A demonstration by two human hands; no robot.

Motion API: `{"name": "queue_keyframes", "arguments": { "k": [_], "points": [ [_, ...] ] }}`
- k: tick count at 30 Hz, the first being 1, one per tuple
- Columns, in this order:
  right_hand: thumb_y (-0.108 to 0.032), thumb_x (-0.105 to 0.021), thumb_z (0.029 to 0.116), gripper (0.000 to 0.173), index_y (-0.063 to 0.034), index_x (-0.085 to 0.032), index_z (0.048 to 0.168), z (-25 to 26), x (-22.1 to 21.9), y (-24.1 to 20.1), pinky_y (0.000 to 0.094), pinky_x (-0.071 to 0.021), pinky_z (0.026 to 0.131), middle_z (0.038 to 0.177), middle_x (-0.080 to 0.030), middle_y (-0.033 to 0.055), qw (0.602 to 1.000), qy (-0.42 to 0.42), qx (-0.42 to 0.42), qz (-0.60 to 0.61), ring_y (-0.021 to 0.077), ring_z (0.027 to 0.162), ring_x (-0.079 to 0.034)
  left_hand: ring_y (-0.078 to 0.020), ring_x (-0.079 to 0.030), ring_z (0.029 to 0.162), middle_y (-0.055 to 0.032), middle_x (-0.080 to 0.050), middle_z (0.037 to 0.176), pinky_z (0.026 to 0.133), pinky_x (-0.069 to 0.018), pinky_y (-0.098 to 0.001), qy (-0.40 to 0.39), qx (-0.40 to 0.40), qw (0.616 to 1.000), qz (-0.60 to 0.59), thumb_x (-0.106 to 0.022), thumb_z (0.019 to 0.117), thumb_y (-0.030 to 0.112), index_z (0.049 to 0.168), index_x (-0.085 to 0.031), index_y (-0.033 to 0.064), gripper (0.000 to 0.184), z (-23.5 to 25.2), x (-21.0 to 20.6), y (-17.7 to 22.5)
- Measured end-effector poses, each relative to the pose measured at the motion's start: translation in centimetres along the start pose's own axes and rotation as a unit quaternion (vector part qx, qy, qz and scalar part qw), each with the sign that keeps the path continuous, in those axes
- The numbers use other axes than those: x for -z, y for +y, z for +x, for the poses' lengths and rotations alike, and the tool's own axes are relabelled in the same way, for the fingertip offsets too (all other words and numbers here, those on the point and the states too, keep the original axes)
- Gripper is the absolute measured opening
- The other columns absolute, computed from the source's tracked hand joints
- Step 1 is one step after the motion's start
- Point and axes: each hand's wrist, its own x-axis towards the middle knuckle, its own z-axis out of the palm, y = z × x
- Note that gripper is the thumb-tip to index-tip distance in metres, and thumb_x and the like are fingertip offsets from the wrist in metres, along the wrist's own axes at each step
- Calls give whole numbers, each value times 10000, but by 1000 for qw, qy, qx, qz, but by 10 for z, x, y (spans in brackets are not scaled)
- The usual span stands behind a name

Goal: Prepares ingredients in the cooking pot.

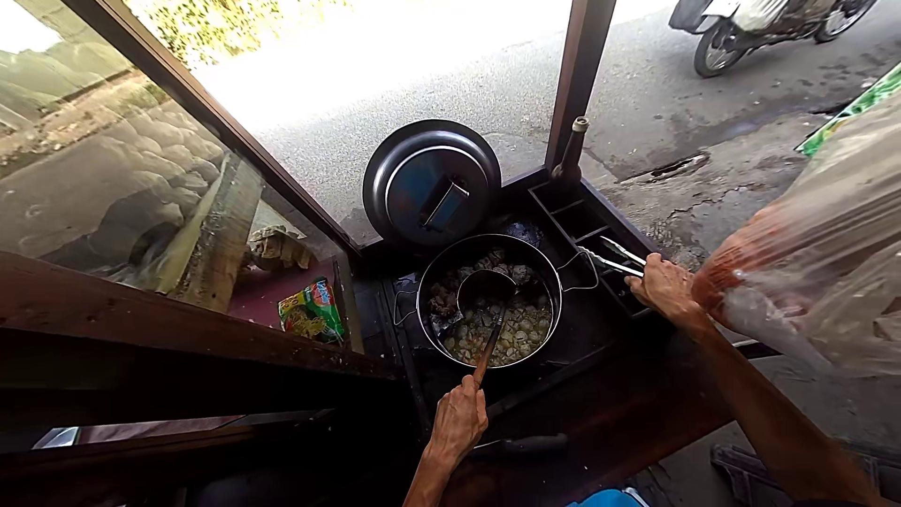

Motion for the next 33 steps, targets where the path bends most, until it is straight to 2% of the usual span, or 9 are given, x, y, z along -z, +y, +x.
{"name": "queue_keyframes", "arguments": {
  "k": [6, 10, 15, 17, 19, 21, 24, 28, 33],
  "points": [
    [-348, -599, 1036, 617, 101, -428, 1423, -15, -1, 12, 581, -420, 1082, 1337, -562, 349, 999, 36, 1, 30, 462, 1288, -561, -325, -673, 879, -175, -664, 907, 813, -528, -492, -24, -3, 998, -64, -449, 1076, 251, 1178, -630, 15, 314, -17, 5, -17],
    [-343, -620, 1026, 606, 116, -454, 1385, -23, -8, 18, 598, -422, 1076, 1306, -574, 361, 995, 86, 14, 50, 476, 1267, -571, -253, -611, 739, -107, -604, 793, 711, -497, -435, -9, -9, 994, -108, -481, 1059, 253, 1099, -653, 41, 276, -30, 8, -29],
    [-292, -636, 1019, 585, 113, -459, 1402, -34, -10, 15, 608, -413, 1074, 1277, -590, 360, 986, 131, 51, 91, 494, 1241, -574, -247, -610, 720, -101, -605, 773, 695, -494, -432, -1, -2, 994, -111, -497, 1050, 249, 1106, -665, 39, 274, -51, 14, -26],
    [-255, -663, 1000, 535, 101, -507, 1367, -43, -11, 13, 623, -446, 1024, 1208, -625, 354, 978, 150, 99, 111, 503, 1170, -611, -267, -631, 736, -118, -625, 783, 707, -506, -449, 3, 4, 995, -96, -500, 1050, 246, 1119, -665, 32, 279, -59, 17, -22],
    [-253, -672, 988, 474, 61, -575, 1330, -56, -8, 5, 624, -456, 993, 1167, -659, 321, 978, 120, 140, 94, 487, 1136, -634, -293, -657, 775, -138, -652, 813, 736, -521, -469, 3, 11, 997, -80, -497, 1050, 246, 1146, -666, 26, 293, -64, 19, -19],
    [-292, -654, 992, 450, -9, -602, 1338, -70, -4, -10, 630, -471, 957, 1184, -677, 274, 986, 53, 149, 47, 455, 1142, -646, -303, -667, 793, -147, -659, 822, 746, -524, -477, 10, 14, 998, -68, -493, 1050, 245, 1141, -666, 23, 296, -67, 19, -17],
    [-307, -624, 1011, 441, -51, -608, 1370, -77, -8, -35, 610, -463, 980, 1245, -671, 237, 986, -43, 163, -3, 422, 1197, -625, -320, -678, 812, -154, -667, 826, 757, -531, -483, 21, 11, 998, -50, -495, 1047, 235, 1119, -667, 11, 291, -72, 20, -15],
    [-279, -607, 1008, 368, -29, -648, 1274, -68, -23, -71, 589, -461, 975, 1227, -671, 229, 973, -108, 189, -72, 407, 1199, -620, -328, -687, 834, -163, -674, 846, 770, -532, -489, 22, 17, 999, -37, -491, 1050, 227, 1116, -660, 8, 284, -77, 22, -12],
    [-225, -613, 988, 322, 17, -653, 1197, -54, -26, -103, 583, -474, 949, 1213, -665, 248, 972, -108, 175, -110, 413, 1196, -620, -324, -689, 851, -163, -674, 853, 779, -530, -486, 11, 31, 999, -37, -485, 1056, 235, 1123, -658, 12, 290, -80, 25, -10]
  ]
}}
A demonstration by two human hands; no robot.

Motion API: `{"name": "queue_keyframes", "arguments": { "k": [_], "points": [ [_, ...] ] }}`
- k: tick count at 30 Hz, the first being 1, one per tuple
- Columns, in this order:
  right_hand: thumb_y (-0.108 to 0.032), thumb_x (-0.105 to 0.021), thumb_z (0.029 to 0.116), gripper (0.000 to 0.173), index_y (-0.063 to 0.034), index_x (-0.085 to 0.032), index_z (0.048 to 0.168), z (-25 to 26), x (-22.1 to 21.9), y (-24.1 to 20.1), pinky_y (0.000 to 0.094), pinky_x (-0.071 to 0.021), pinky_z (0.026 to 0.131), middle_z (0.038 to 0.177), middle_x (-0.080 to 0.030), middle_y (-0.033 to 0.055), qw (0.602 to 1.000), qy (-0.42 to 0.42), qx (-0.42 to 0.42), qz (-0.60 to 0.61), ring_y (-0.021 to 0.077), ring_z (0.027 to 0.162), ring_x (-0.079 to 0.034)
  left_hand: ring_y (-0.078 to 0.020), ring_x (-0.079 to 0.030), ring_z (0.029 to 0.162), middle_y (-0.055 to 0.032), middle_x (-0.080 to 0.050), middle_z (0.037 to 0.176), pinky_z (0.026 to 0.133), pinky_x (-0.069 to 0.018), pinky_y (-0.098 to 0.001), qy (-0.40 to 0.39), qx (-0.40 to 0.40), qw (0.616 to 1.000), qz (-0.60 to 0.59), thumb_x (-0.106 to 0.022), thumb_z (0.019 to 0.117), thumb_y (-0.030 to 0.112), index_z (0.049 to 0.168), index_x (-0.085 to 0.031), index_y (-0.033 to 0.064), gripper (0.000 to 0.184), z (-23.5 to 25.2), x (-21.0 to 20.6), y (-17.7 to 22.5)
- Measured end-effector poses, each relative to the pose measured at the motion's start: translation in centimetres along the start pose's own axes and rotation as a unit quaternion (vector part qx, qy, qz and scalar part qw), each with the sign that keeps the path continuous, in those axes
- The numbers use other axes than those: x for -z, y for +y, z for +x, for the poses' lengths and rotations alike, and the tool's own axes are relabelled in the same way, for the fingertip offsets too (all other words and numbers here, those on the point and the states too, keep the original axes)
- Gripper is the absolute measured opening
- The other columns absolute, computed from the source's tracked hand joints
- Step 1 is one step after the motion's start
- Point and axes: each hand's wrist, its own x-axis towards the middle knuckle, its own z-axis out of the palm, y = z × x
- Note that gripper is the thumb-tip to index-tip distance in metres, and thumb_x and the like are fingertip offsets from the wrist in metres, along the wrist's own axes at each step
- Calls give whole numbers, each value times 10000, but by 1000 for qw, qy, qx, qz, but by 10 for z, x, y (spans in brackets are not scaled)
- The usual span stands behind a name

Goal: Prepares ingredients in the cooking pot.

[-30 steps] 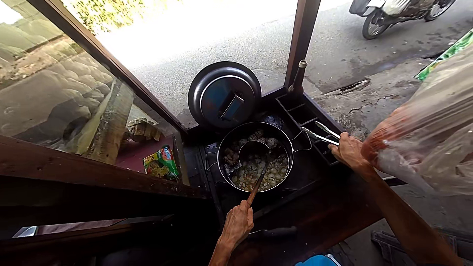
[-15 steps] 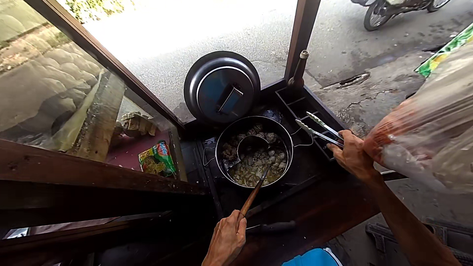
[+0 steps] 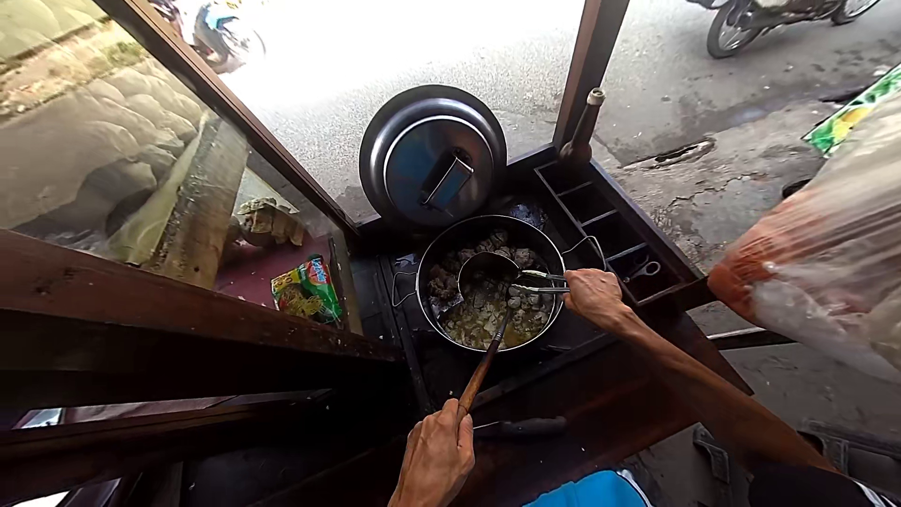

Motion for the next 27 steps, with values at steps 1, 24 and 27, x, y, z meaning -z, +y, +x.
{"name": "queue_keyframes", "arguments": {
  "k": [1, 24, 27],
  "points": [
    [-221, -615, 986, 313, 16, -656, 1185, 2, 3, -2, 581, -474, 944, 1206, -668, 245, 1000, 2, -4, 0, 413, 1191, -622, -326, -690, 864, -164, -679, 863, 790, -530, -486, -4, 5, 1000, -1, -483, 1058, 239, 1128, -660, 12, 296, 0, 1, 0],
    [45, -523, 954, 211, 106, -652, 1110, 31, -36, -43, 556, -495, 913, 1165, -653, 286, 992, -13, 56, -116, 443, 1161, -619, -293, -660, 770, -128, -646, 779, 718, -511, -462, 7, 39, 997, -71, -487, 1053, 236, 1064, -679, 23, 287, -15, 1, 9],
    [15, -558, 947, 206, 98, -653, 1109, 30, -26, -39, 569, -482, 924, 1169, -652, 285, 992, -35, 63, -108, 443, 1170, -612, -298, -667, 786, -132, -654, 789, 728, -515, -465, 13, 45, 997, -67, -485, 1054, 231, 1058, -679, 23, 286, -16, 0, 10]
  ]
}}
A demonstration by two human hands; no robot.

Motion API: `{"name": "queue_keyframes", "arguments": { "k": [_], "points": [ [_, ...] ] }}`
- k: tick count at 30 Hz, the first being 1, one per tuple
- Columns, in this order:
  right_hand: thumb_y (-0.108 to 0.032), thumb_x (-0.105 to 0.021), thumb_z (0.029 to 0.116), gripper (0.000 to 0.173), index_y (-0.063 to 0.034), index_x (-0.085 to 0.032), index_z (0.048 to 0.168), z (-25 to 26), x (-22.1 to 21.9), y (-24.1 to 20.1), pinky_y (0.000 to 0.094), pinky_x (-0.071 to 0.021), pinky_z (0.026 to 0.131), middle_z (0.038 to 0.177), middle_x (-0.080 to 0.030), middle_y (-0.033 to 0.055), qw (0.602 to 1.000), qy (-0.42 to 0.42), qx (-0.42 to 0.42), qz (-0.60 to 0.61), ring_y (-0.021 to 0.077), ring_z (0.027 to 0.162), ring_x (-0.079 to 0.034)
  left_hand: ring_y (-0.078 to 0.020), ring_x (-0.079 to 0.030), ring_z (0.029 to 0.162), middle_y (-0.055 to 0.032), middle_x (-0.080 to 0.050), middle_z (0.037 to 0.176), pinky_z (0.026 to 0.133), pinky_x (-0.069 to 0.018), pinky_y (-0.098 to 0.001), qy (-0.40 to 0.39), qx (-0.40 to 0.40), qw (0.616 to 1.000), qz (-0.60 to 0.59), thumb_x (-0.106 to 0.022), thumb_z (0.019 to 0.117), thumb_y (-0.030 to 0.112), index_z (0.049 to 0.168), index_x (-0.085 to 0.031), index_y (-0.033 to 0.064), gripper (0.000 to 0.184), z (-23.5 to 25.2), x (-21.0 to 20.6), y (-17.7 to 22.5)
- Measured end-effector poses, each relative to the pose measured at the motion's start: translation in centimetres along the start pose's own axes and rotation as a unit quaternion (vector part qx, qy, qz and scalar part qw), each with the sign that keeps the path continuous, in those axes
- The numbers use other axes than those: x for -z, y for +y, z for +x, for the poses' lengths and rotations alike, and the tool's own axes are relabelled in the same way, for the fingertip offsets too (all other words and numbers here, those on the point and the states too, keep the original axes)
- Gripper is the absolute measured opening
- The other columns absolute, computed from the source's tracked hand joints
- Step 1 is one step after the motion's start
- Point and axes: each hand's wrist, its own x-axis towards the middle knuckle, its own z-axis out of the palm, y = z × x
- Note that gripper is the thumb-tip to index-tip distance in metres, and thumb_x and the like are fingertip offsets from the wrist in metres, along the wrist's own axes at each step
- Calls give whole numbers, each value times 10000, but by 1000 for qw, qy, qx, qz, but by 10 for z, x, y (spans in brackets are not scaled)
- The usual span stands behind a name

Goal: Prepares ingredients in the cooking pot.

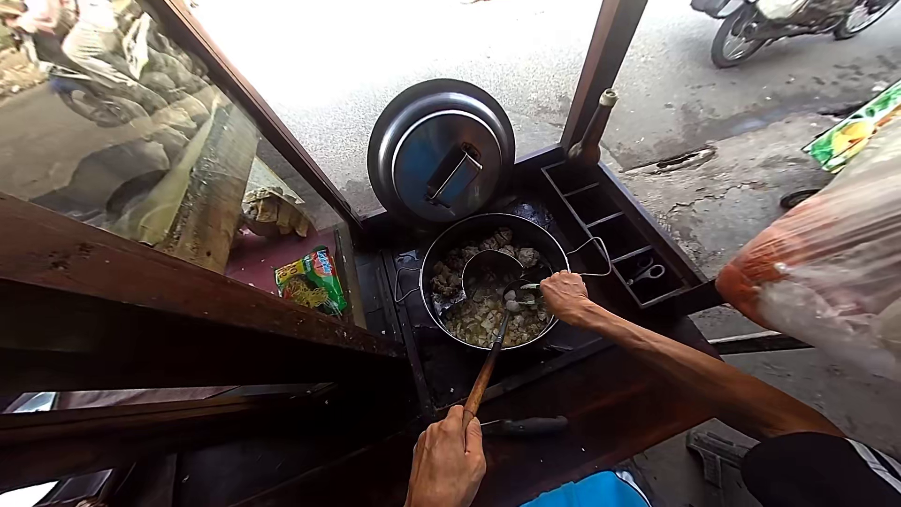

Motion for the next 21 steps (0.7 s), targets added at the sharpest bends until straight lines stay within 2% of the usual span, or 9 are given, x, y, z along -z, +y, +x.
{"name": "queue_keyframes", "arguments": {
  "k": [5, 10, 15, 21],
  "points": [
    [-62, -637, 929, 203, 80, -662, 1073, -2, 17, 17, 575, -491, 882, 1139, -671, 262, 1000, -15, 5, 1, 423, 1138, -635, -293, -663, 774, -129, -646, 779, 719, -512, -466, 7, -4, 1000, 3, -485, 1051, 227, 1039, -675, 26, 277, 0, 0, -2],
    [-55, -627, 930, 185, 70, -669, 1060, -20, 27, 18, 568, -493, 866, 1127, -673, 252, 1000, -7, 10, -21, 418, 1135, -633, -295, -665, 779, -133, -653, 789, 720, -514, -468, 6, -1, 1000, -4, -493, 1048, 234, 1059, -683, 29, 280, 2, 1, -5],
    [23, -580, 928, 171, 88, -661, 1065, -25, 16, 7, 574, -493, 882, 1126, -663, 274, 998, -24, 40, -44, 440, 1129, -630, -284, -657, 763, -122, -646, 779, 713, -511, -455, 5, 0, 1000, -10, -496, 1049, 238, 1056, -684, 30, 281, 4, 2, -6],
    [29, -544, 945, 173, 87, -653, 1065, -29, 12, -7, 556, -496, 862, 1111, -668, 259, 997, -45, 34, -59, 422, 1100, -645, -267, -653, 759, -110, -641, 772, 709, -508, -445, 5, 5, 1000, -19, -497, 1048, 239, 1061, -689, 37, 279, 5, 1, -8]
  ]
}}
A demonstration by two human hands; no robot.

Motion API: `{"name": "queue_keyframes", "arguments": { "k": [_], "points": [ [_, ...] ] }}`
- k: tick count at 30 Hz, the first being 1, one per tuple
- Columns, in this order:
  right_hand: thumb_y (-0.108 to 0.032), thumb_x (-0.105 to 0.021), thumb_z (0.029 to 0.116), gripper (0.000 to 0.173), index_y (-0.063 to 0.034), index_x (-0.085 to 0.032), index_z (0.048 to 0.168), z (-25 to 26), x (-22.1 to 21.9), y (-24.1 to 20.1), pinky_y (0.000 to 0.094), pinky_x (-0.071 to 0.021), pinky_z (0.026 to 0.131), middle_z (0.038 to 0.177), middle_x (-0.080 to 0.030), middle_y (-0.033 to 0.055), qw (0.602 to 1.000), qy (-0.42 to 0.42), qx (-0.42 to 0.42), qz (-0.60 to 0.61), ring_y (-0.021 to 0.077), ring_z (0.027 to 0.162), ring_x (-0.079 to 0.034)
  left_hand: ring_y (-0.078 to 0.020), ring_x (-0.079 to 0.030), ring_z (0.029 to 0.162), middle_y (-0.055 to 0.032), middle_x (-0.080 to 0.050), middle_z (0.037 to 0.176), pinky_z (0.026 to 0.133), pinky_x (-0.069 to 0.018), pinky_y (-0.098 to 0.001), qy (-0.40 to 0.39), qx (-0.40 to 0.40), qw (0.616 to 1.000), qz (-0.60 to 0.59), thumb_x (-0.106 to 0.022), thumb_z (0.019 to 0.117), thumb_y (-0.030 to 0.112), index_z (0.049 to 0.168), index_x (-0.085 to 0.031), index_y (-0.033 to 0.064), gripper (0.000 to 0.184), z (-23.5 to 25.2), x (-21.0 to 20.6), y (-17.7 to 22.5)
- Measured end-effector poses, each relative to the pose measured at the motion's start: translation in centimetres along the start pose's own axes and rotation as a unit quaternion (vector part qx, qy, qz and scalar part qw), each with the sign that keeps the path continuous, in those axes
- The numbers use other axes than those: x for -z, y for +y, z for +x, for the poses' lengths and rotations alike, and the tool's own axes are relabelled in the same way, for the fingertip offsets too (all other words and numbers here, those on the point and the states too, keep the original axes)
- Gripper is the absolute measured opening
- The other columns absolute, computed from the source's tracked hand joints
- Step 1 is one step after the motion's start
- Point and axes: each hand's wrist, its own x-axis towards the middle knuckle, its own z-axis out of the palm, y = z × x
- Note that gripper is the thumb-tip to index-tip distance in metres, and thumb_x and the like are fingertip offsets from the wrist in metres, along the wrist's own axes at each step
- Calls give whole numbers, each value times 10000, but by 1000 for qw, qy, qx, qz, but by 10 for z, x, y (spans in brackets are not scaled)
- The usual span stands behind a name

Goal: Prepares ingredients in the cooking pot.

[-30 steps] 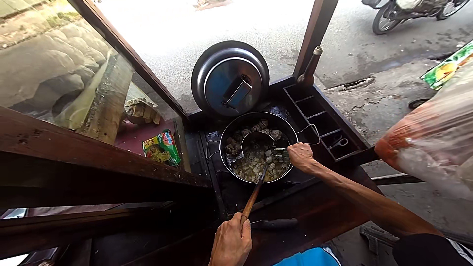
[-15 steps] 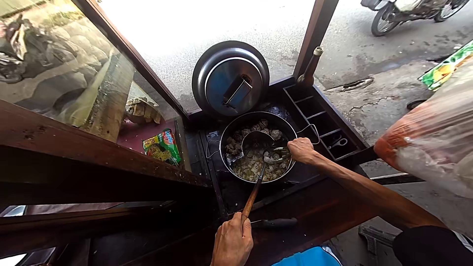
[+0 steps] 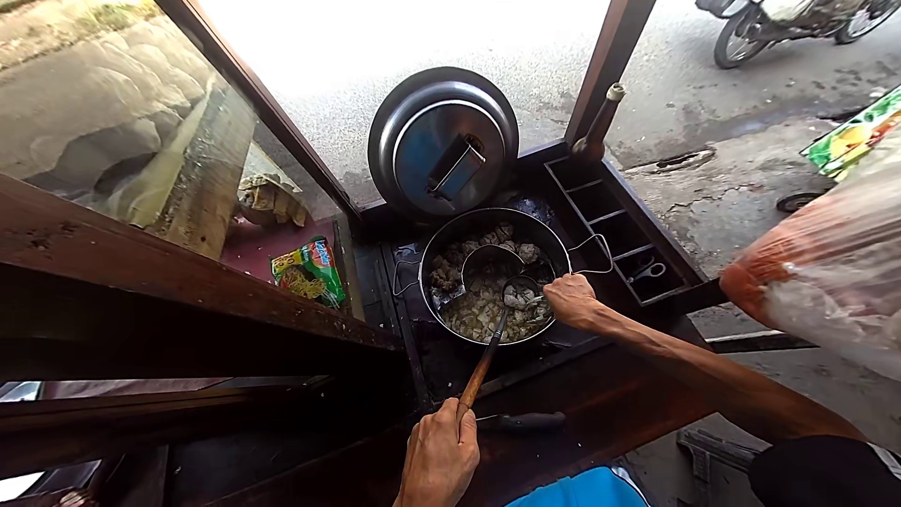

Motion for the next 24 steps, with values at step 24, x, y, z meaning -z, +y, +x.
{"name": "queue_keyframes", "arguments": {
  "k": [24],
  "points": [
    [-124, -663, 930, 163, 25, -686, 991, 22, 33, 21, 568, -494, 817, 1044, -694, 220, 996, 60, -41, 52, 399, 1050, -664, -229, -606, 726, -76, -583, 741, 681, -480, -417, -4, 9, 1000, -22, -487, 1061, 256, 975, -670, 62, 280, 28, 10, -3]
  ]
}}
